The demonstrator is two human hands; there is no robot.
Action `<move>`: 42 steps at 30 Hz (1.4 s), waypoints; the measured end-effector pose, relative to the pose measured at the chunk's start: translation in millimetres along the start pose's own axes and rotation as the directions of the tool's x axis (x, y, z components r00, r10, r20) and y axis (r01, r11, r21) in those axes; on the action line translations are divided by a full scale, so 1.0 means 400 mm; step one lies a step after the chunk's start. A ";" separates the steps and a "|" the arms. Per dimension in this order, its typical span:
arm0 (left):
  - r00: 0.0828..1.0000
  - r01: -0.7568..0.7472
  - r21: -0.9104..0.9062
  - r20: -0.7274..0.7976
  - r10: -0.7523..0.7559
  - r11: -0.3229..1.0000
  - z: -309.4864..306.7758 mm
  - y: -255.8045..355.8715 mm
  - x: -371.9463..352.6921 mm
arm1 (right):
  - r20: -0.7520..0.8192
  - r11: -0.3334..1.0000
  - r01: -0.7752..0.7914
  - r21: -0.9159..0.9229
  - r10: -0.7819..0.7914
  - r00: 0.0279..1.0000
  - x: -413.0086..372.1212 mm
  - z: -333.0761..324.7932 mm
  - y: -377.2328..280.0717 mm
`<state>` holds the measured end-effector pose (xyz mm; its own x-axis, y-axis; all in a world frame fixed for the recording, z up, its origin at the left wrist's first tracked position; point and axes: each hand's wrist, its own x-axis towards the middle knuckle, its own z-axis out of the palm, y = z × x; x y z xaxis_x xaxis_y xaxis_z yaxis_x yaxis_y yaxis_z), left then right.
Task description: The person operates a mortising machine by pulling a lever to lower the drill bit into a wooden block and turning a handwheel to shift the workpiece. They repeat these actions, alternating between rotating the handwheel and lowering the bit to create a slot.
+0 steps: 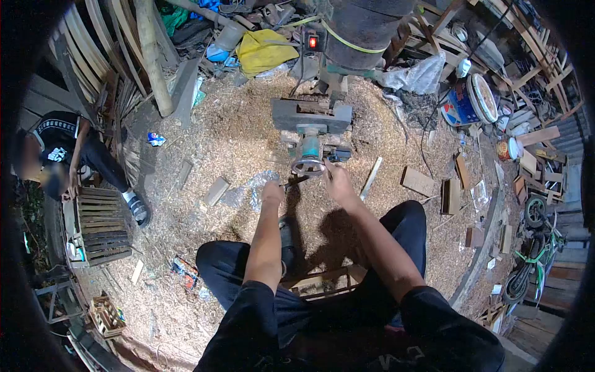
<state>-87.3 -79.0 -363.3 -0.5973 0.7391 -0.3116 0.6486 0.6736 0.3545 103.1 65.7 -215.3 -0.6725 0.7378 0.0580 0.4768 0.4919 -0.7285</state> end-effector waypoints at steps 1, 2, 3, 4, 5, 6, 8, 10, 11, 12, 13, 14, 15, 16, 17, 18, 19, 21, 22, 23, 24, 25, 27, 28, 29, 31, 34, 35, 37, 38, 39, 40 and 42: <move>1.000 -0.012 -0.052 -0.018 0.011 0.999 -0.018 -0.004 0.002 | 0.020 0.999 -0.015 0.033 0.015 1.000 0.003 -0.023 -0.021; 0.999 -0.026 -0.105 -0.040 0.022 0.994 -0.042 -0.004 0.015 | 0.131 0.992 -0.122 -0.024 0.124 0.984 0.015 -0.056 -0.039; 0.998 -0.039 -0.156 -0.061 0.030 0.987 -0.066 -0.001 0.023 | 0.114 0.995 -0.100 0.011 0.099 0.989 0.027 -0.074 -0.026; 0.980 -0.144 -0.274 -0.170 0.100 0.951 -0.146 0.036 0.001 | 0.095 0.996 -0.076 0.045 0.071 0.993 0.045 -0.088 0.003; 0.947 -0.255 -0.374 -0.281 0.154 0.892 -0.241 0.085 -0.033 | 0.077 0.995 -0.052 0.080 0.046 0.996 0.062 -0.103 0.027; 0.914 -0.323 -0.342 -0.355 0.197 0.882 -0.285 0.106 -0.022 | 0.014 0.987 -0.081 0.139 0.080 0.997 0.092 -0.126 0.041; 0.836 -0.443 -0.295 -0.478 0.271 0.846 -0.397 0.179 -0.016 | -0.087 0.969 -0.106 0.221 0.127 0.988 0.144 -0.197 0.006; 0.739 -0.565 -0.241 -0.573 0.355 0.789 -0.553 0.276 -0.043 | -0.140 0.967 -0.066 0.248 0.104 0.985 0.182 -0.304 -0.075; 0.676 -0.630 -0.196 -0.614 0.407 0.751 -0.620 0.317 -0.051 | -0.155 0.968 -0.026 0.250 0.066 0.986 0.209 -0.345 -0.095; 0.618 -0.672 -0.188 -0.676 0.402 0.716 -0.682 0.364 -0.064 | -0.218 0.966 0.069 0.249 -0.013 0.976 0.235 -0.381 -0.113; 0.552 -0.713 -0.173 -0.735 0.393 0.679 -0.743 0.417 -0.079 | -0.282 0.956 0.165 0.241 -0.094 0.955 0.264 -0.419 -0.134; 0.453 -0.735 -0.075 -0.794 0.405 0.674 -0.808 0.471 -0.094 | -0.343 0.937 0.251 0.243 -0.159 0.926 0.295 -0.465 -0.163; 0.349 -0.743 0.023 -0.840 0.416 0.668 -0.870 0.525 -0.113 | -0.401 0.912 0.333 0.240 -0.220 0.889 0.328 -0.508 -0.190; 0.265 -0.784 0.051 -0.873 0.409 0.618 -0.929 0.580 -0.134 | -0.464 0.905 0.334 0.264 -0.184 0.866 0.371 -0.545 -0.213; 0.179 -0.821 0.084 -0.901 0.395 0.564 -0.983 0.634 -0.150 | -0.526 0.896 0.338 0.287 -0.147 0.838 0.417 -0.584 -0.238; 0.114 -0.829 0.149 -0.899 0.424 0.539 -1.034 0.684 -0.162 | -0.587 0.842 0.428 0.329 -0.173 0.791 0.460 -0.627 -0.266; 0.046 -0.833 0.215 -0.892 0.451 0.510 -1.073 0.729 -0.163 | -0.569 0.868 0.356 0.347 -0.106 0.815 0.489 -0.679 -0.303; 0.057 -0.702 0.339 -0.850 0.524 0.626 -1.108 0.806 -0.158 | -0.650 0.899 0.334 0.283 -0.076 0.756 0.543 -0.760 -0.368; 0.114 -0.705 0.324 -0.827 0.551 0.632 -1.100 0.829 -0.121 | -0.636 0.891 0.326 0.315 -0.057 0.769 0.578 -0.789 -0.382; 0.171 -0.704 0.309 -0.800 0.575 0.639 -1.086 0.843 -0.074 | -0.621 0.882 0.320 0.345 -0.040 0.783 0.615 -0.818 -0.396; 0.074 -0.754 0.315 -0.831 0.552 0.576 -1.073 0.848 -0.048 | -0.621 0.876 0.293 0.384 0.010 0.784 0.682 -0.831 -0.381; 0.069 -0.742 0.315 -0.841 0.536 0.591 -1.073 0.858 -0.049 | -0.588 0.889 0.275 0.366 -0.008 0.809 0.669 -0.860 -0.415; 0.069 -0.717 0.307 -0.862 0.503 0.625 -1.059 0.866 -0.054 | -0.511 0.915 0.230 0.331 -0.031 0.859 0.644 -0.902 -0.478; 0.077 -0.724 0.301 -0.859 0.506 0.621 -1.059 0.866 -0.053 | -0.517 0.905 0.265 0.333 -0.060 0.854 0.664 -0.910 -0.487; 0.071 -0.730 0.306 -0.856 0.513 0.611 -1.060 0.865 -0.053 | -0.518 0.899 0.285 0.334 -0.078 0.852 0.685 -0.920 -0.503; 0.057 -0.739 0.322 -0.846 0.531 0.592 -1.066 0.858 -0.045 | -0.522 0.881 0.328 0.340 -0.113 0.846 0.750 -0.946 -0.534; 0.048 -0.748 0.317 -0.850 0.525 0.583 -1.062 0.857 -0.044 | -0.586 0.905 0.333 0.266 -0.122 0.801 0.860 -0.978 -0.558; 0.053 -0.747 0.311 -0.853 0.519 0.587 -1.062 0.857 -0.046 | -0.759 0.819 0.493 0.293 -0.114 0.641 0.894 -0.960 -0.577; 0.052 -0.740 0.313 -0.856 0.514 0.596 -1.058 0.857 -0.046 | -0.593 0.847 0.199 0.493 0.159 0.790 0.579 -0.980 -0.726; 0.060 -0.741 0.304 -0.858 0.510 0.599 -1.053 0.856 -0.047 | -0.611 0.829 0.286 0.480 0.082 0.788 0.602 -0.968 -0.693; 0.069 -0.740 0.298 -0.858 0.509 0.603 -1.047 0.853 -0.048 | -0.628 0.801 0.373 0.469 0.006 0.778 0.664 -0.959 -0.635; 0.088 -0.733 0.296 -0.852 0.517 0.613 -1.041 0.848 -0.051 | -0.645 0.763 0.456 0.458 -0.068 0.761 0.701 -0.940 -0.580; 0.117 -0.717 0.293 -0.844 0.524 0.632 -1.029 0.842 -0.062 | -0.876 0.783 0.620 -0.055 -0.336 0.347 0.713 -0.895 -0.504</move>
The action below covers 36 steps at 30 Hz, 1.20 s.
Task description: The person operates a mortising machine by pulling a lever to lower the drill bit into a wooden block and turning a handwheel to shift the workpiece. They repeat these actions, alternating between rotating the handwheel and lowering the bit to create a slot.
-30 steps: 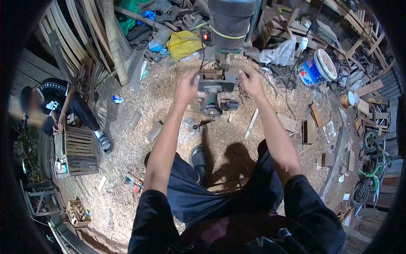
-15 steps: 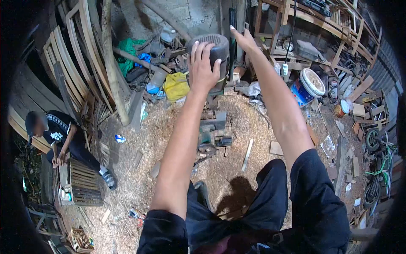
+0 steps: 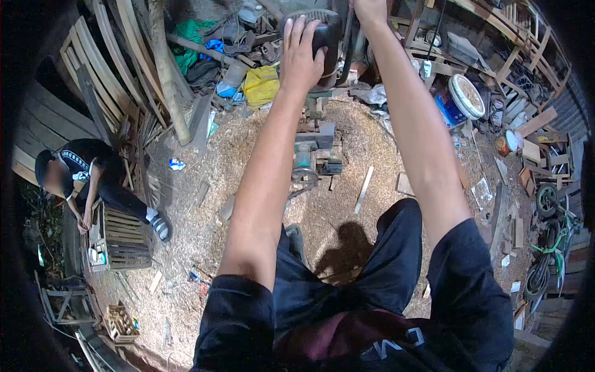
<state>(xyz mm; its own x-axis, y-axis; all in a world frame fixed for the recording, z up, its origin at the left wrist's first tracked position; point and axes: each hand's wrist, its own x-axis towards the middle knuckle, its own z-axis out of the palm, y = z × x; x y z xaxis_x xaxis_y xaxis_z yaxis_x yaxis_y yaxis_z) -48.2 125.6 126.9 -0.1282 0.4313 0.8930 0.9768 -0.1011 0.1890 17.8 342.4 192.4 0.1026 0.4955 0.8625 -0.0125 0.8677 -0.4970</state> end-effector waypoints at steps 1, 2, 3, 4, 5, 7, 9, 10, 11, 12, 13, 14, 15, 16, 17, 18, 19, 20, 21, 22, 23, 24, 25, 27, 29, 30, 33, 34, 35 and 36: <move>1.000 0.017 -0.008 0.024 -0.016 1.000 -0.006 0.003 -0.006 | -0.104 0.961 0.252 -0.114 -0.264 0.959 -0.013 -0.020 -0.064; 0.998 0.036 -0.017 0.051 -0.035 0.999 -0.013 0.010 -0.020 | 0.288 0.922 -0.382 0.069 0.348 0.892 -0.057 -0.095 -0.115; 0.996 0.053 -0.026 0.076 -0.051 0.998 -0.020 0.016 -0.031 | 0.307 0.915 -0.387 0.114 0.339 0.889 -0.103 -0.137 -0.163; 0.990 0.068 -0.038 0.123 -0.063 0.997 -0.037 0.025 -0.045 | 0.322 0.907 -0.391 0.159 0.327 0.889 -0.136 -0.165 -0.197; 0.984 0.092 -0.075 0.158 -0.080 0.993 -0.048 0.030 -0.070 | 0.336 0.896 -0.396 0.202 0.316 0.887 -0.173 -0.193 -0.229; 0.971 0.138 -0.149 0.217 -0.104 0.979 -0.064 0.038 -0.118 | 0.289 0.896 -0.382 0.225 0.313 0.905 -0.241 -0.237 -0.302; 0.934 0.252 -0.145 0.296 -0.201 0.957 -0.092 0.067 -0.178 | 0.283 0.897 -0.380 0.224 0.313 0.907 -0.303 -0.276 -0.317; 0.924 0.290 -0.177 0.306 -0.228 0.940 -0.096 0.072 -0.210 | 0.298 0.874 -0.412 0.258 0.334 0.894 -0.335 -0.294 -0.327; 0.913 0.329 -0.207 0.319 -0.254 0.921 -0.101 0.074 -0.241 | 0.313 0.848 -0.444 0.290 0.354 0.881 -0.360 -0.308 -0.336; 0.904 0.352 -0.207 0.329 -0.274 0.913 -0.116 0.083 -0.259 | 0.314 0.820 -0.471 0.325 0.376 0.872 -0.376 -0.317 -0.344; 0.893 0.376 -0.208 0.340 -0.294 0.903 -0.131 0.091 -0.277 | 0.317 0.791 -0.496 0.358 0.397 0.861 -0.388 -0.324 -0.352; 0.881 0.402 -0.208 0.353 -0.315 0.892 -0.144 0.098 -0.293 | 0.321 0.759 -0.523 0.387 0.420 0.848 -0.396 -0.332 -0.357; 0.879 0.416 -0.212 0.344 -0.331 0.884 -0.154 0.102 -0.311 | 0.399 0.762 -0.599 0.246 0.483 0.779 -0.379 -0.346 -0.373; 0.877 0.427 -0.215 0.336 -0.344 0.878 -0.165 0.103 -0.325 | 0.460 0.750 -0.654 0.099 0.549 0.698 -0.341 -0.361 -0.385; 0.876 0.436 -0.219 0.327 -0.356 0.873 -0.174 0.101 -0.334 | 0.502 0.724 -0.688 -0.051 0.614 0.609 -0.302 -0.372 -0.382; 0.868 0.449 -0.223 0.340 -0.363 0.865 -0.184 0.096 -0.342 | 0.626 0.795 -0.586 -0.154 0.537 0.565 -0.267 -0.352 -0.306; 0.859 0.462 -0.227 0.354 -0.370 0.857 -0.192 0.087 -0.348 | 0.646 0.801 -0.531 -0.276 0.563 0.515 -0.232 -0.314 -0.277; 0.851 0.474 -0.230 0.367 -0.375 0.850 -0.200 0.084 -0.353 | 0.658 0.796 -0.463 -0.390 0.593 0.464 -0.203 -0.278 -0.258; 0.856 0.468 -0.222 0.355 -0.376 0.855 -0.206 0.085 -0.358 | 0.663 0.781 -0.382 -0.494 0.623 0.415 -0.192 -0.255 -0.256; 0.862 0.459 -0.214 0.341 -0.374 0.862 -0.215 0.087 -0.362 | 0.686 0.782 -0.228 -0.580 0.619 0.383 -0.188 -0.250 -0.318; 0.869 0.450 -0.205 0.326 -0.372 0.869 -0.220 0.084 -0.362 | 0.704 0.764 -0.064 -0.642 0.620 0.348 -0.184 -0.246 -0.378; 0.874 0.443 -0.214 0.321 -0.366 0.870 -0.225 0.079 -0.358 | 0.697 0.733 -0.014 -0.680 0.652 0.299 -0.180 -0.246 -0.399; 0.875 0.442 -0.222 0.319 -0.364 0.869 -0.229 0.077 -0.363 | 0.688 0.702 0.042 -0.711 0.682 0.249 -0.177 -0.246 -0.421; 0.857 0.463 -0.197 0.350 -0.379 0.864 -0.240 0.078 -0.396 | 0.615 0.623 -0.086 -0.777 0.782 0.106 -0.189 -0.263 -0.414; 0.831 0.484 -0.140 0.381 -0.405 0.864 -0.240 0.072 -0.410 | 0.678 0.659 0.220 -0.720 0.734 0.020 -0.177 -0.257 -0.416; 0.829 0.493 -0.151 0.382 -0.409 0.857 -0.239 0.070 -0.417 | 0.725 0.694 0.251 -0.675 0.687 0.049 -0.191 -0.284 -0.457; 0.807 0.532 -0.173 0.402 -0.434 0.829 -0.244 0.077 -0.450 | 0.733 0.697 0.229 -0.680 0.658 0.174 -0.292 -0.287 -0.341; 0.794 0.552 -0.175 0.410 -0.449 0.815 -0.249 0.085 -0.454 | 0.719 0.674 0.252 -0.695 0.665 0.202 -0.319 -0.291 -0.324; 0.781 0.570 -0.174 0.419 -0.464 0.803 -0.252 0.092 -0.458 | 0.705 0.651 0.271 -0.709 0.671 0.229 -0.341 -0.296 -0.305; 0.783 0.566 -0.176 0.422 -0.458 0.806 -0.246 0.090 -0.477 | 0.673 0.639 0.215 -0.739 0.686 0.275 -0.352 -0.309 -0.328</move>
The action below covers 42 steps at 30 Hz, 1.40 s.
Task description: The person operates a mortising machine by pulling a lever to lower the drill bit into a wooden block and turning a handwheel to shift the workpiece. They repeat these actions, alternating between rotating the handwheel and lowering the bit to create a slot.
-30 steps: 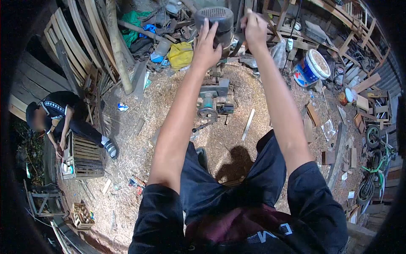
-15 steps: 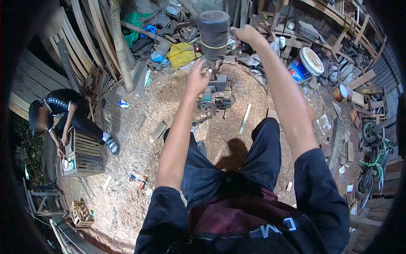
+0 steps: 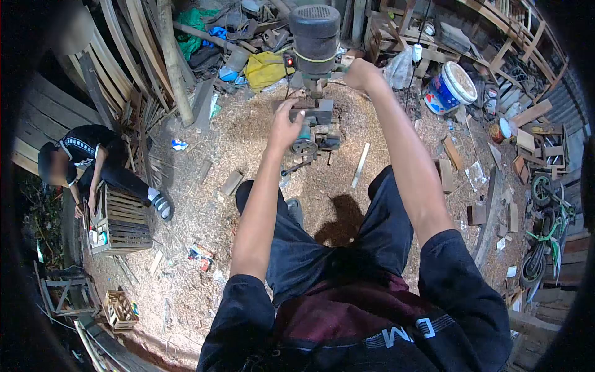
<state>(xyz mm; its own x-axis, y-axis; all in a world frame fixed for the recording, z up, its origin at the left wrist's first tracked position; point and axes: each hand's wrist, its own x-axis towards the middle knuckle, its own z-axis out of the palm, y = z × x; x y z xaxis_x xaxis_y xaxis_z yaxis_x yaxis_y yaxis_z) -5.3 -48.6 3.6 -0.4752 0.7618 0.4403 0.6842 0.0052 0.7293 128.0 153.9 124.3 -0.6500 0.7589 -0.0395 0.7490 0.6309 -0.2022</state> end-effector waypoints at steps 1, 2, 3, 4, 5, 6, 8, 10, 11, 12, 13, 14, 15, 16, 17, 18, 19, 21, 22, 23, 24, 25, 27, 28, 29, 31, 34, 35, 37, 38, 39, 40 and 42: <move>1.000 -0.006 0.001 0.003 0.006 1.000 0.014 -0.021 -0.012 | -0.037 0.998 -0.042 0.048 0.044 0.998 -0.049 -0.012 -0.019; 1.000 -0.012 0.001 0.005 0.012 1.000 0.026 -0.038 -0.019 | -0.073 0.992 -0.083 0.096 0.090 0.993 -0.087 -0.017 -0.030; 1.000 -0.013 0.009 0.006 0.013 1.000 0.034 -0.047 -0.027 | -0.083 0.989 -0.084 0.121 0.094 0.992 -0.107 -0.007 -0.030; 1.000 -0.012 0.017 0.007 0.012 1.000 0.041 -0.058 -0.033 | -0.091 0.986 -0.083 0.146 0.096 0.991 -0.122 0.004 -0.031; 1.000 -0.011 0.027 0.010 0.011 1.000 0.047 -0.071 -0.039 | -0.098 0.981 -0.083 0.174 0.101 0.990 -0.124 0.016 -0.029; 1.000 0.004 0.009 0.010 -0.004 1.000 0.051 -0.081 -0.039 | -0.116 0.975 -0.058 0.214 0.085 0.990 -0.121 0.033 -0.028; 0.999 0.041 -0.028 0.014 -0.041 0.999 0.063 -0.104 -0.045 | -0.120 0.965 -0.126 0.232 0.157 0.980 -0.121 0.065 -0.013; 0.998 0.057 -0.041 0.004 -0.056 0.998 0.079 -0.130 -0.051 | -0.168 0.944 -0.172 0.280 0.225 0.960 -0.147 0.087 -0.022; 0.998 0.062 -0.047 -0.002 -0.062 0.997 0.089 -0.144 -0.050 | -0.186 0.942 -0.160 0.294 0.220 0.958 -0.155 0.103 -0.022; 0.997 0.078 -0.056 0.014 -0.078 0.995 0.096 -0.154 -0.061 | -0.197 0.939 -0.152 0.309 0.219 0.956 -0.174 0.126 -0.021; 0.996 0.086 -0.063 0.021 -0.085 0.994 0.099 -0.162 -0.061 | -0.219 0.936 -0.137 0.324 0.215 0.952 -0.183 0.138 -0.022; 0.996 0.090 -0.074 0.029 -0.088 0.993 0.106 -0.165 -0.061 | -0.243 0.933 -0.124 0.338 0.213 0.946 -0.186 0.143 -0.020; 0.995 0.091 -0.064 0.050 -0.088 0.994 0.117 -0.177 -0.073 | -0.214 0.931 -0.148 0.333 0.227 0.950 -0.192 0.144 -0.020; 0.995 0.080 -0.055 0.060 -0.077 0.995 0.125 -0.185 -0.072 | -0.199 0.931 -0.163 0.327 0.237 0.951 -0.190 0.133 -0.025; 0.995 0.071 -0.043 0.071 -0.068 0.997 0.128 -0.192 -0.074 | -0.181 0.929 -0.178 0.324 0.245 0.952 -0.190 0.122 -0.029; 0.994 0.084 -0.042 0.080 -0.081 0.996 0.120 -0.182 -0.084 | -0.139 0.936 -0.168 0.308 0.219 0.966 -0.186 0.112 -0.028; 0.995 0.082 -0.043 0.068 -0.079 0.996 0.115 -0.171 -0.067 | -0.148 0.936 -0.158 0.314 0.212 0.966 -0.167 0.094 -0.026; 0.993 0.104 -0.048 0.056 -0.102 0.993 0.093 -0.155 -0.064 | -0.136 0.932 -0.154 0.329 0.208 0.969 -0.157 0.094 -0.021; 0.992 0.117 -0.055 0.047 -0.114 0.992 0.080 -0.151 -0.058 | -0.174 0.914 -0.143 0.379 0.222 0.959 -0.146 0.093 -0.024; 0.990 0.134 -0.063 0.041 -0.132 0.989 0.069 -0.148 -0.061 | -0.228 0.895 -0.056 0.442 0.173 0.958 -0.139 0.085 -0.011; 0.990 0.137 -0.060 0.031 -0.135 0.989 0.060 -0.150 -0.068 | -0.285 0.868 0.036 0.496 0.124 0.950 -0.146 0.043 -0.012; 0.990 0.138 -0.055 0.018 -0.137 0.989 0.046 -0.155 -0.076 | -0.346 0.830 0.133 0.542 0.077 0.935 -0.140 0.017 -0.010; 0.990 0.141 -0.034 -0.009 -0.142 0.989 0.030 -0.186 -0.093 | -0.586 0.653 0.383 0.653 0.117 0.802 -0.065 0.018 0.017; 0.989 0.143 -0.018 -0.021 -0.143 0.990 0.035 -0.221 -0.107 | -0.659 0.576 0.477 0.663 0.147 0.738 -0.076 -0.016 -0.008; 0.989 0.144 -0.003 -0.033 -0.144 0.990 0.045 -0.257 -0.120 | -0.788 0.557 0.607 0.567 0.152 0.597 -0.037 -0.007 -0.004; 0.990 0.133 -0.013 -0.043 -0.133 0.991 0.054 -0.293 -0.142 | -0.898 0.641 0.661 0.389 0.103 0.428 0.029 0.031 0.018; 0.943 0.333 -0.007 0.022 -0.333 0.943 0.078 -0.363 -0.166 | -0.639 0.645 0.494 0.583 -0.013 0.769 0.028 0.200 0.034; 0.899 0.434 0.000 0.058 -0.433 0.901 0.093 -0.391 -0.174 | -0.495 0.718 0.373 0.588 -0.045 0.867 0.017 0.283 0.025; 0.868 0.474 0.141 0.096 -0.488 0.869 0.125 -0.459 -0.217 | -0.265 0.792 0.271 0.546 -0.144 0.954 -0.010 0.529 0.029; 0.805 0.541 0.239 0.131 -0.579 0.806 0.148 -0.507 -0.240 | -0.124 0.821 0.222 0.526 -0.184 0.975 -0.033 0.627 0.021; 0.733 0.589 0.340 0.158 -0.662 0.733 0.170 -0.553 -0.265 | 0.016 0.849 0.178 0.498 -0.215 0.977 -0.061 0.705 0.007; 0.720 0.606 0.290 0.195 -0.666 0.741 0.190 -0.587 -0.299 | -0.029 0.868 0.217 0.446 -0.228 0.973 -0.086 0.770 -0.001; 0.675 0.566 0.391 0.285 -0.680 0.726 0.249 -0.668 -0.364 | -0.124 0.898 0.286 0.334 -0.258 0.958 -0.124 0.861 -0.015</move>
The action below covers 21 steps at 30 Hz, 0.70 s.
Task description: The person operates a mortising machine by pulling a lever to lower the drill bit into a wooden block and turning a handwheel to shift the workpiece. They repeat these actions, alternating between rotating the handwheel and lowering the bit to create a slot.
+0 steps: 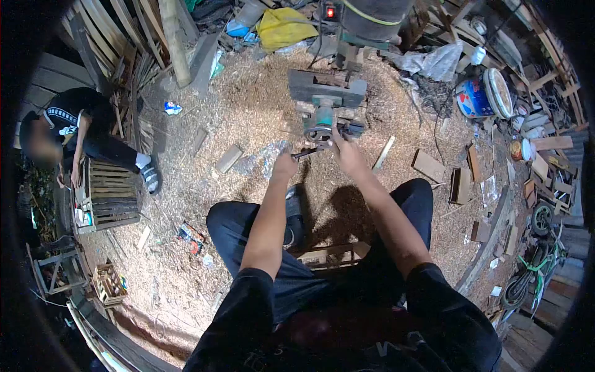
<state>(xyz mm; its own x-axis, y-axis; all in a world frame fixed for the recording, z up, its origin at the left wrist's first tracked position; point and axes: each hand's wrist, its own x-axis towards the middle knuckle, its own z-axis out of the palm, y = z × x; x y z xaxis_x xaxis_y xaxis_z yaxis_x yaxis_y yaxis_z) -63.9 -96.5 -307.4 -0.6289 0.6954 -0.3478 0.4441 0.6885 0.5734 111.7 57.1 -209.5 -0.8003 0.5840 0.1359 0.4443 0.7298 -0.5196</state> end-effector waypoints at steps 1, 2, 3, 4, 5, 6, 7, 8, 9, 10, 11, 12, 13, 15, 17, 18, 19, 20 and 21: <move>0.999 -0.002 0.056 0.051 -0.001 0.998 0.029 -0.019 0.007 | 0.033 0.998 -0.047 0.031 0.046 0.998 -0.001 0.014 -0.008; 0.970 -0.136 0.346 0.235 0.055 0.928 0.056 -0.033 0.020 | 0.065 0.994 -0.094 0.057 0.090 0.994 0.005 0.021 -0.011; 0.972 -0.073 0.289 0.236 0.003 0.955 0.071 -0.033 0.017 | 0.095 0.986 -0.143 0.083 0.135 0.986 0.010 0.022 -0.020; 0.970 -0.015 0.232 0.240 -0.043 0.973 0.083 -0.028 0.008 | 0.121 0.981 -0.152 0.121 0.137 0.983 0.011 0.014 -0.036; 0.966 0.039 0.171 0.245 -0.081 0.985 0.093 -0.018 0.004 | 0.141 0.975 -0.161 0.153 0.139 0.980 0.012 -0.002 -0.047; 0.967 0.082 0.116 0.233 -0.108 0.990 0.170 -0.074 0.043 | 0.158 0.969 -0.169 0.180 0.141 0.977 0.016 -0.017 -0.052; 0.958 0.108 0.130 0.250 -0.138 0.986 0.179 -0.066 0.038 | 0.161 0.975 -0.156 0.161 0.130 0.978 0.017 -0.019 -0.050; 0.948 0.135 0.145 0.268 -0.171 0.980 0.188 -0.061 0.029 | 0.165 0.979 -0.143 0.143 0.119 0.979 0.019 -0.020 -0.050; 0.936 0.163 0.162 0.285 -0.204 0.973 0.181 -0.044 0.017 | 0.172 0.983 -0.131 0.126 0.108 0.979 0.022 -0.020 -0.050; 0.935 0.156 0.206 0.286 -0.212 0.966 0.176 -0.033 0.012 | 0.190 0.978 -0.163 0.128 0.137 0.972 0.025 -0.021 -0.055; 0.933 0.148 0.249 0.286 -0.219 0.957 0.171 -0.023 0.006 | 0.197 0.977 -0.169 0.131 0.142 0.970 0.029 -0.027 -0.055; 0.931 0.145 0.268 0.289 -0.223 0.952 0.177 -0.031 0.009 | 0.206 0.975 -0.176 0.139 0.145 0.968 0.030 -0.028 -0.057; 0.930 0.141 0.288 0.289 -0.227 0.947 0.191 -0.054 0.017 | 0.211 0.973 -0.179 0.148 0.146 0.966 0.031 -0.024 -0.057; 0.934 0.115 0.190 0.312 -0.171 0.975 0.215 -0.101 0.057 | 0.234 0.973 -0.166 0.158 0.126 0.964 0.031 -0.021 -0.058; 0.932 0.116 0.171 0.322 -0.167 0.978 0.216 -0.095 0.059 | 0.226 0.976 -0.166 0.141 0.132 0.965 0.039 -0.022 -0.048; 0.932 0.109 0.177 0.324 -0.163 0.978 0.223 -0.100 0.055 | 0.215 0.976 -0.174 0.131 0.143 0.966 0.038 -0.018 -0.050; 0.932 0.102 0.183 0.327 -0.159 0.978 0.228 -0.105 0.050 | 0.207 0.976 -0.179 0.127 0.150 0.967 0.033 -0.015 -0.057; 0.931 0.084 0.223 0.330 -0.156 0.971 0.227 -0.107 0.043 | 0.209 0.972 -0.193 0.135 0.163 0.964 0.032 -0.020 -0.064; 0.911 0.028 0.305 0.383 -0.150 0.952 0.241 -0.114 0.069 | 0.244 0.965 -0.192 0.179 0.145 0.959 0.040 -0.033 -0.068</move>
<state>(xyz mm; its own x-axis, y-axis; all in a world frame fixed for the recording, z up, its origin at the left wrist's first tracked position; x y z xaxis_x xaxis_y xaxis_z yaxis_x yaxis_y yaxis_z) -39.9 -89.0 -414.9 -0.3952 0.6096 -0.6872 0.5993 0.7380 0.3100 92.3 51.1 -182.0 -0.8010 0.5794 -0.1507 0.5102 0.5289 -0.6782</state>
